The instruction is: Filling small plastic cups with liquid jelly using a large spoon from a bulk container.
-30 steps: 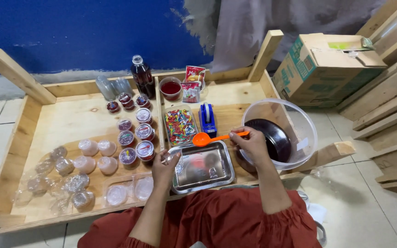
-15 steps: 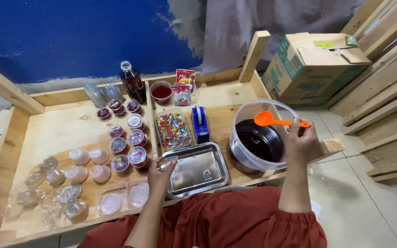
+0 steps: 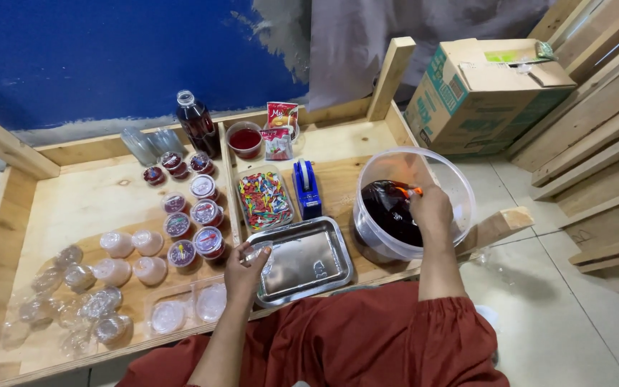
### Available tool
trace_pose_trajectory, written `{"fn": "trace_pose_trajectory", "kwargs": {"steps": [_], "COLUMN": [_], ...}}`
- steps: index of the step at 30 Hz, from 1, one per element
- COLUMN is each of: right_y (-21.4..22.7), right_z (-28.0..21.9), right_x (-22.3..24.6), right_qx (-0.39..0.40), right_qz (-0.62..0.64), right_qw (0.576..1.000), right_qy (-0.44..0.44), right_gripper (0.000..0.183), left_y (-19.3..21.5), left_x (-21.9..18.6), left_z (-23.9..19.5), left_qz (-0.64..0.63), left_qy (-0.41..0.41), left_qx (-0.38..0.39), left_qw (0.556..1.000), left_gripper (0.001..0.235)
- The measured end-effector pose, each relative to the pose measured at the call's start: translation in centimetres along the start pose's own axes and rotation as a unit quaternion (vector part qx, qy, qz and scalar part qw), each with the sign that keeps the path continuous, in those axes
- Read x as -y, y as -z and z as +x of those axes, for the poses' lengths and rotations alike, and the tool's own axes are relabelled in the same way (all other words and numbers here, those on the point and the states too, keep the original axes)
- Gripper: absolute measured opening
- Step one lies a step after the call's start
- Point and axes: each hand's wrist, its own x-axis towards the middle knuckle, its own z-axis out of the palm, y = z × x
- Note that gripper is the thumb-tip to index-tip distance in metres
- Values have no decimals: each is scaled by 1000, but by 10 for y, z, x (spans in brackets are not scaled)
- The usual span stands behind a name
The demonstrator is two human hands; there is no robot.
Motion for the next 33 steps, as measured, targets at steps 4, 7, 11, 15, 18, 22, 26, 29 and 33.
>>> {"fn": "trace_pose_trajectory", "kwargs": {"steps": [4,7,11,15,18,22,26,29,33], "right_y": [1,-11,8,38,37,41,50,49,59], "right_z": [-4,3,-14,-41,-50,-56,-58,-53,-59], "right_x": [7,-3,14,43,46,46,35,26,27], "right_qx": [55,104,157,208,236,228,163,99,-48], "right_qz": [-23,-39,-28,-14,3,20,153,233,249], "right_qw": [998,994,987,978,971,972,974,966,961], "right_qy": [18,10,5,18,44,59,41,47,110], "right_gripper": [19,20,22,25,27,28,23,20,20], "left_y": [1,2,2,3,6,5,5,6,4], "left_x": [3,1,-4,-10,-11,-8,-12,-11,-4], "left_z": [3,3,-1,-4,-6,-4,-8,-7,1], "left_qz": [-9,-9,-13,-7,-8,-12,-4,-9,-7], "left_qy": [-4,-6,-3,1,-1,-2,-3,-3,-3], "left_qx": [-1,9,16,23,27,28,30,30,29], "left_qw": [1000,1000,1000,1000,1000,1000,1000,1000,1000], "left_gripper": [79,80,80,79,79,79,79,80,78]}}
